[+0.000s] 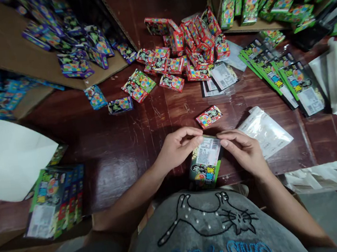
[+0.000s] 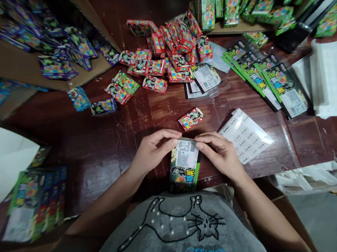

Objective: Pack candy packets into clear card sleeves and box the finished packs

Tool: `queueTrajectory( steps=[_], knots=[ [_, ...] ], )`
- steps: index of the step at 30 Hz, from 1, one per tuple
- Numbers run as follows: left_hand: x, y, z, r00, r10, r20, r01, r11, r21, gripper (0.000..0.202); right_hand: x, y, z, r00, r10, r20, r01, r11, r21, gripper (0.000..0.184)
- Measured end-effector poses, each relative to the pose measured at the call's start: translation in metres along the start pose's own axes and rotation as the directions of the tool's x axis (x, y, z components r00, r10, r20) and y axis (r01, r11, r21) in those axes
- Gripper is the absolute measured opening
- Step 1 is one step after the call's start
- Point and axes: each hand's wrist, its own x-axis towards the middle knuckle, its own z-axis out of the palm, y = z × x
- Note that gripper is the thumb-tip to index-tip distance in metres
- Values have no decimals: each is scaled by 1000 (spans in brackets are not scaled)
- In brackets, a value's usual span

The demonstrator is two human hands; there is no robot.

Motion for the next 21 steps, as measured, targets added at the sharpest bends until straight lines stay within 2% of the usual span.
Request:
queueTrajectory(
  steps=[3, 6, 8, 10, 14, 17, 19, 21],
  knots=[
    [4, 9, 0, 999, -37, 24, 37, 999, 31, 11, 8, -8, -6, 989, 145, 30, -147, 987, 67, 13],
    [9, 17, 2, 995, -95, 30, 94, 995, 37, 9, 15, -12, -8, 942, 330, 56, -334, 924, 186, 23],
    [13, 19, 2, 990, -130, 48, 129, 992, 17, 11, 17, -12, -10, 918, 386, 93, -397, 886, 241, 25],
    [15, 20, 0, 987, -139, 86, 140, 990, 0, 12, 17, -10, -14, 912, 393, 113, -409, 878, 247, 24],
    [15, 16, 0, 977, -66, 203, 82, 994, -75, 17, 6, -8, -31, 940, 301, 160, -324, 934, 152, 20],
    [20, 10, 9, 971, -29, 237, 51, 995, -87, 15, -1, -10, -51, 969, 128, 212, -138, 990, 33, 18],
    [29, 7, 22, 968, -11, 250, 25, 998, -54, 12, 1, -7, -71, 992, 14, 124, 5, 988, -156, 18],
    [42, 4, 40, 949, 17, 316, -9, 1000, -27, 11, 8, -1, -95, 995, -87, -59, 54, 908, -416, 25]
  ],
)
